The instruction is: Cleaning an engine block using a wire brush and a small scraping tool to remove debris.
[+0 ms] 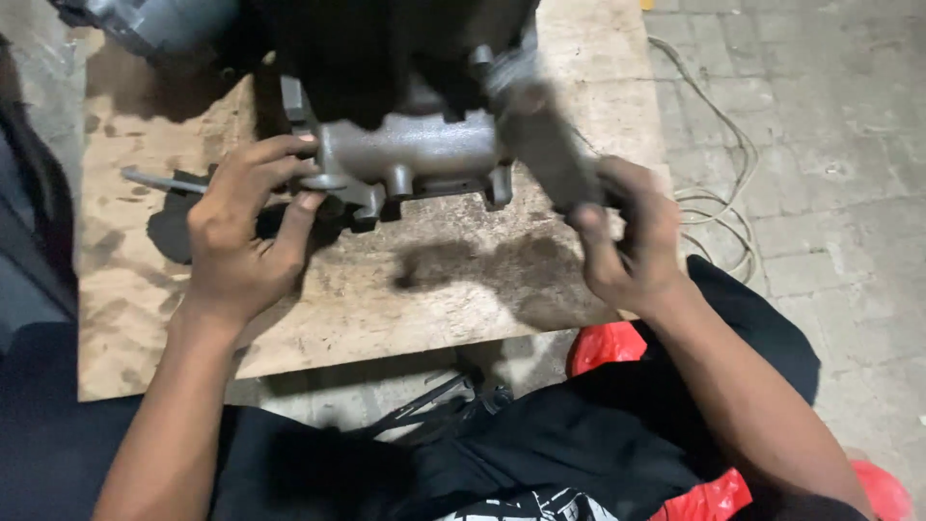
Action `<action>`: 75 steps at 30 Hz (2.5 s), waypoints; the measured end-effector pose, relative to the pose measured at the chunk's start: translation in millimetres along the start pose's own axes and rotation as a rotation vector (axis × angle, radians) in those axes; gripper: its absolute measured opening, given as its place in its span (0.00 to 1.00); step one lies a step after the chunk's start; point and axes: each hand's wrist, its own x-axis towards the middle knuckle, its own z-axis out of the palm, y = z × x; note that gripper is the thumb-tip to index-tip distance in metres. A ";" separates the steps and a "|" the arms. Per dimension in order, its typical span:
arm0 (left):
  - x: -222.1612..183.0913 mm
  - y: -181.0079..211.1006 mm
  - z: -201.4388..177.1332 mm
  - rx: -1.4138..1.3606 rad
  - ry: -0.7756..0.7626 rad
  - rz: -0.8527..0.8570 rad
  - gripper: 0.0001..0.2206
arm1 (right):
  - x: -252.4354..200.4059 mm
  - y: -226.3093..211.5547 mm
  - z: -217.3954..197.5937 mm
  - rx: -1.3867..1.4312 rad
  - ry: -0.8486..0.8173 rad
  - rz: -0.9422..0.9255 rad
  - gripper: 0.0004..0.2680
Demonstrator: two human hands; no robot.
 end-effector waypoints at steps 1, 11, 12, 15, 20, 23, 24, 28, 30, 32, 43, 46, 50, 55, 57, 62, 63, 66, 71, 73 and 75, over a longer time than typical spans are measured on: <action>-1.8 1.4 -0.7 -0.012 -0.006 -0.005 0.05 | 8.7 0.8 1.4 0.025 -0.214 0.114 0.14; -13.4 12.1 -5.2 -0.095 0.001 -0.152 0.06 | 30.6 21.6 -25.7 -0.206 -0.409 0.245 0.19; -10.9 10.6 -5.4 -0.095 0.000 -0.151 0.06 | 31.5 25.8 -13.8 -0.206 -0.408 0.246 0.19; -6.9 9.4 -6.2 -0.104 0.023 -0.153 0.08 | 44.4 29.6 28.6 -0.254 -0.360 0.145 0.20; -6.1 8.3 -8.1 -0.026 0.038 -0.128 0.09 | 68.4 12.7 64.4 -0.237 -0.352 -0.102 0.20; -4.4 6.4 -10.1 -0.072 0.009 -0.117 0.09 | 39.5 33.3 22.5 -0.248 -0.494 0.024 0.21; -3.7 2.9 -12.1 -0.070 0.005 -0.126 0.09 | 30.5 42.8 8.5 -0.239 -0.500 0.027 0.21; 16.7 -9.6 -13.2 0.064 -0.095 0.048 0.08 | 20.5 57.7 4.9 -0.409 -0.428 -0.039 0.19; 28.0 -16.0 -13.2 0.151 -0.136 0.123 0.07 | 30.1 52.7 26.8 -0.349 -0.372 -0.144 0.19; 37.5 -26.7 -11.9 0.109 -0.149 0.109 0.09 | 45.0 50.7 41.8 -0.399 -0.370 -0.164 0.21; 35.0 -38.6 2.6 0.086 -0.131 0.153 0.06 | 52.5 44.5 44.6 -0.448 -0.350 -0.212 0.18; 33.7 -34.5 7.7 0.134 -0.153 0.259 0.04 | 62.4 29.7 63.2 -0.474 -0.378 -0.323 0.17; 30.2 -23.4 -0.3 0.033 -0.103 0.141 0.06 | 58.7 64.3 37.2 -0.477 -0.333 -0.298 0.21; 16.6 -21.9 1.9 0.084 -0.052 0.110 0.04 | 41.7 45.0 -11.6 -0.372 -0.336 0.094 0.17; 12.5 -22.7 6.0 0.195 -0.021 0.141 0.04 | 37.9 26.0 -8.8 -0.325 -0.304 0.103 0.16; 21.2 -14.6 3.9 0.221 0.103 0.195 0.07 | 40.2 -8.4 10.1 -0.246 -0.582 0.094 0.15; 22.5 -19.5 2.0 0.225 0.103 0.200 0.07 | 39.9 -4.8 6.5 -0.245 -0.576 0.091 0.15; 39.1 -28.1 -10.7 0.201 0.194 0.241 0.08 | 37.8 2.1 -2.7 -0.442 -0.574 -0.015 0.14; 88.8 -40.0 -20.3 0.171 0.152 0.494 0.11 | 41.9 8.1 -7.2 -0.319 -0.360 0.034 0.19; 103.3 -39.4 -9.3 0.171 0.182 0.487 0.09 | 38.6 14.8 -10.0 -0.449 -0.446 0.002 0.18; 110.8 -32.3 1.0 0.166 0.211 0.479 0.07 | 38.5 16.3 -14.7 -0.581 -0.533 -0.023 0.18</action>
